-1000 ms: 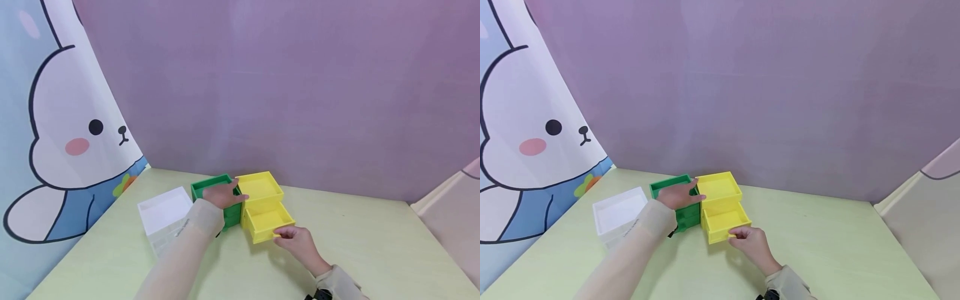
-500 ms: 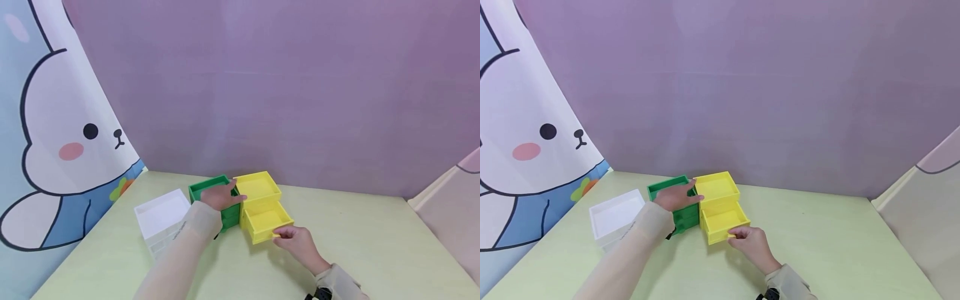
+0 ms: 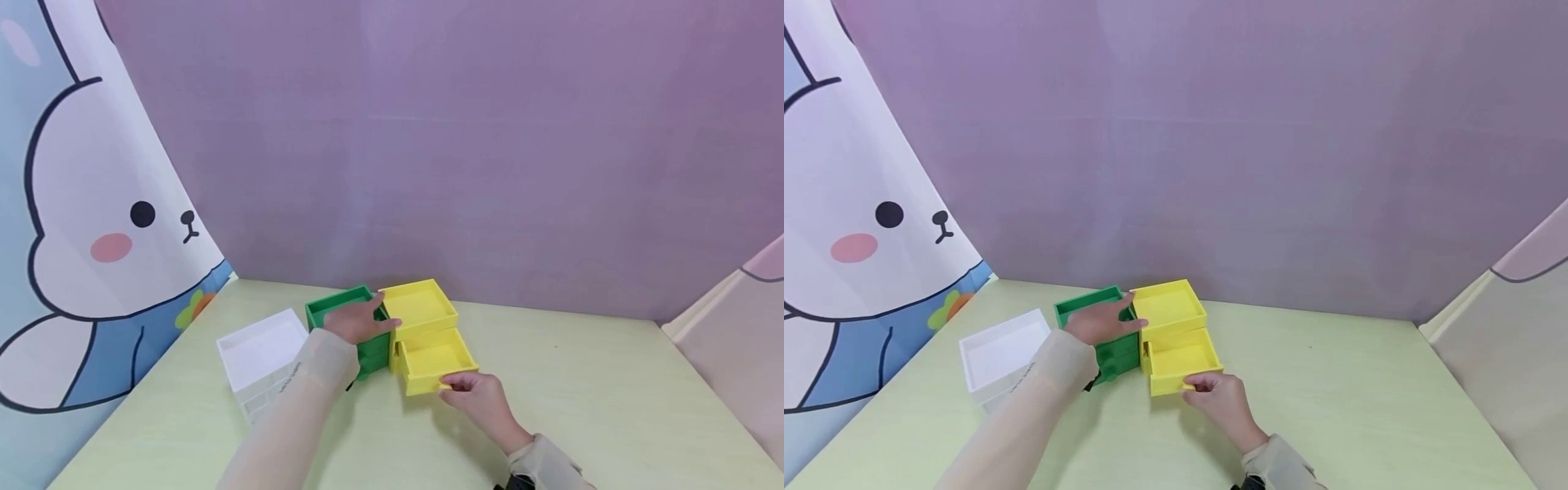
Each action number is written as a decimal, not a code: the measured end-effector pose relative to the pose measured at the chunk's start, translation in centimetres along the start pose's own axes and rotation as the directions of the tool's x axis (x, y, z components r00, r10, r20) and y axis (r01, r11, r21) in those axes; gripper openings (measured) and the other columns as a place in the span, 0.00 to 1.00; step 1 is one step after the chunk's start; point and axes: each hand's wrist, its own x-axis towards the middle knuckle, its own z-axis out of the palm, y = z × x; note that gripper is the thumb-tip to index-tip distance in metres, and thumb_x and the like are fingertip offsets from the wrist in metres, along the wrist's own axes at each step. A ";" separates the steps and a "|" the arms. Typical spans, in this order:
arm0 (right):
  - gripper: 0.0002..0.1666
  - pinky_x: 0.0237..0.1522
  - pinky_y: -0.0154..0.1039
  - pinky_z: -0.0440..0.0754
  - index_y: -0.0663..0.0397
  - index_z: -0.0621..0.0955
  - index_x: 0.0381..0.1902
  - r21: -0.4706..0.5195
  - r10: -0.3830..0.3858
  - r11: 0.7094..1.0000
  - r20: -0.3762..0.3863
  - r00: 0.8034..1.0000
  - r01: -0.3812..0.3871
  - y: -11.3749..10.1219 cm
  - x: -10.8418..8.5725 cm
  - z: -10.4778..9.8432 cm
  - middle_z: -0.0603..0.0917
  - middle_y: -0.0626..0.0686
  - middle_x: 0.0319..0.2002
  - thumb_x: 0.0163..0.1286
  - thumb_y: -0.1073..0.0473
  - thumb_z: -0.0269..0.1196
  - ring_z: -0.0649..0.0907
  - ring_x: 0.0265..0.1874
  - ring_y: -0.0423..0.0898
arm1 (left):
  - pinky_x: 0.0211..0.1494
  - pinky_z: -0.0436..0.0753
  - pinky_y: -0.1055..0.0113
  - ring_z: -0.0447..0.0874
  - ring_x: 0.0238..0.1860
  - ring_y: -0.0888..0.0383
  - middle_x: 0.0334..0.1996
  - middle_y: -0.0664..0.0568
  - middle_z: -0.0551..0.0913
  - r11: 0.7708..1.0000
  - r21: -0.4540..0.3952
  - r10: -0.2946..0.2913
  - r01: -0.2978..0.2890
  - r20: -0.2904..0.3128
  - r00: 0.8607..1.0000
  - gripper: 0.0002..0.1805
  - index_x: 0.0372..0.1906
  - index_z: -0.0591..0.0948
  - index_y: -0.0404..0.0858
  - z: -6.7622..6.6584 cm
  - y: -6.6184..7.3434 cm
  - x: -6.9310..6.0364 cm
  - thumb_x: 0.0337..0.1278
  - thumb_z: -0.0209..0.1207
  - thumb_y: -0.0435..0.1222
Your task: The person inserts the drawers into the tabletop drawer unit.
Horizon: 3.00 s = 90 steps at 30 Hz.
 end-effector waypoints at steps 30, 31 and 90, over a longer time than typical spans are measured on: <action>0.07 0.26 0.30 0.78 0.63 0.86 0.28 -0.052 -0.033 0.998 -0.006 0.999 0.033 -0.4 0.1 -0.1 0.84 0.50 0.22 0.47 0.73 0.68 0.77 0.21 0.34 | 0.23 0.61 0.66 0.61 0.15 0.58 0.48 0.51 0.83 1.000 0.019 -0.002 0.001 0.007 1.000 0.43 0.75 0.55 0.57 0.0 -0.1 0.1 0.57 0.47 0.68; 0.07 0.26 0.30 0.78 0.63 0.86 0.28 -0.053 -0.032 0.998 -0.011 0.999 0.032 -0.4 0.0 -0.1 0.84 0.50 0.22 0.47 0.73 0.68 0.77 0.21 0.34 | 0.22 0.60 0.66 0.60 0.14 0.58 0.42 0.52 0.84 1.000 0.018 0.000 0.000 0.010 1.000 0.44 0.75 0.54 0.58 0.0 -0.1 0.1 0.57 0.47 0.69; 0.07 0.27 0.30 0.79 0.67 0.85 0.29 -0.062 -0.091 0.994 0.073 0.993 0.096 -0.5 0.6 -0.7 0.86 0.54 0.24 0.49 0.72 0.69 0.79 0.23 0.35 | 0.21 0.59 0.67 0.56 0.12 0.60 0.20 0.53 0.77 1.000 -0.004 -0.003 0.003 0.018 1.000 0.43 0.76 0.52 0.58 0.0 0.0 0.0 0.57 0.46 0.69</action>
